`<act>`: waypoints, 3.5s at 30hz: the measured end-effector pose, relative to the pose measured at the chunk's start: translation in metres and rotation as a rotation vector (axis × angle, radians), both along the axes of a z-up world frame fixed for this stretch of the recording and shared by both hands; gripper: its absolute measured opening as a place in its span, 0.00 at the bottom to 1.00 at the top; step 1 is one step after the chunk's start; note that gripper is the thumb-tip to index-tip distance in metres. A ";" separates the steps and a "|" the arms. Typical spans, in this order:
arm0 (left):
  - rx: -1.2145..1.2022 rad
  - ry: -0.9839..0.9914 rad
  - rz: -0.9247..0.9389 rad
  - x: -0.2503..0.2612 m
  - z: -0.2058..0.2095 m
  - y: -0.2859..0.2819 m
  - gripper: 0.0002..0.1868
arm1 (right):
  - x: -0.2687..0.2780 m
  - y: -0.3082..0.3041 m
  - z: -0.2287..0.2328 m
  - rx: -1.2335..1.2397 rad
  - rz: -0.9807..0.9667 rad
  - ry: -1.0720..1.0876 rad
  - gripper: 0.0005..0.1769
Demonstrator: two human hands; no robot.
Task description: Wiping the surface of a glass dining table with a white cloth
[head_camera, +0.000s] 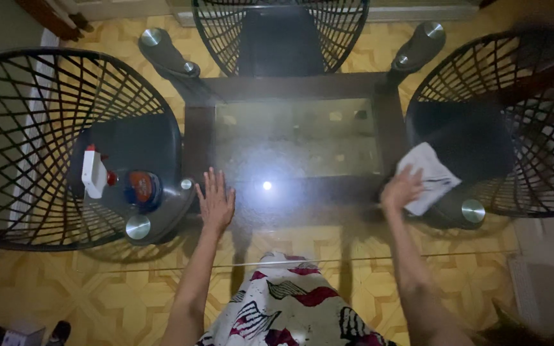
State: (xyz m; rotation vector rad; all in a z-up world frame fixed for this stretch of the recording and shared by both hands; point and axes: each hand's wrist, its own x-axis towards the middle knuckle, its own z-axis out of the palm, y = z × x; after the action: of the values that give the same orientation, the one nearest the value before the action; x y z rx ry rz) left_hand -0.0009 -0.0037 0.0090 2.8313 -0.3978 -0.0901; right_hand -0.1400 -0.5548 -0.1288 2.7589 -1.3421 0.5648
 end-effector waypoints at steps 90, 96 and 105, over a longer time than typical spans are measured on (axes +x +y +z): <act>0.085 0.043 0.003 -0.001 0.007 0.005 0.37 | 0.086 -0.146 0.039 0.071 0.247 0.170 0.24; 0.082 0.014 -0.011 -0.001 -0.010 0.009 0.37 | 0.057 0.043 0.093 -0.168 0.194 0.315 0.19; 0.072 0.029 0.001 0.004 -0.023 0.013 0.36 | 0.065 0.277 0.083 0.382 0.950 0.187 0.29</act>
State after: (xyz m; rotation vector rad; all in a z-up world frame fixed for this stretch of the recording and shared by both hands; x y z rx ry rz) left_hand 0.0028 0.0090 -0.0136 2.8975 -0.3945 -0.1479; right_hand -0.0750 -0.2781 -0.0453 3.5350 -0.0150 0.0160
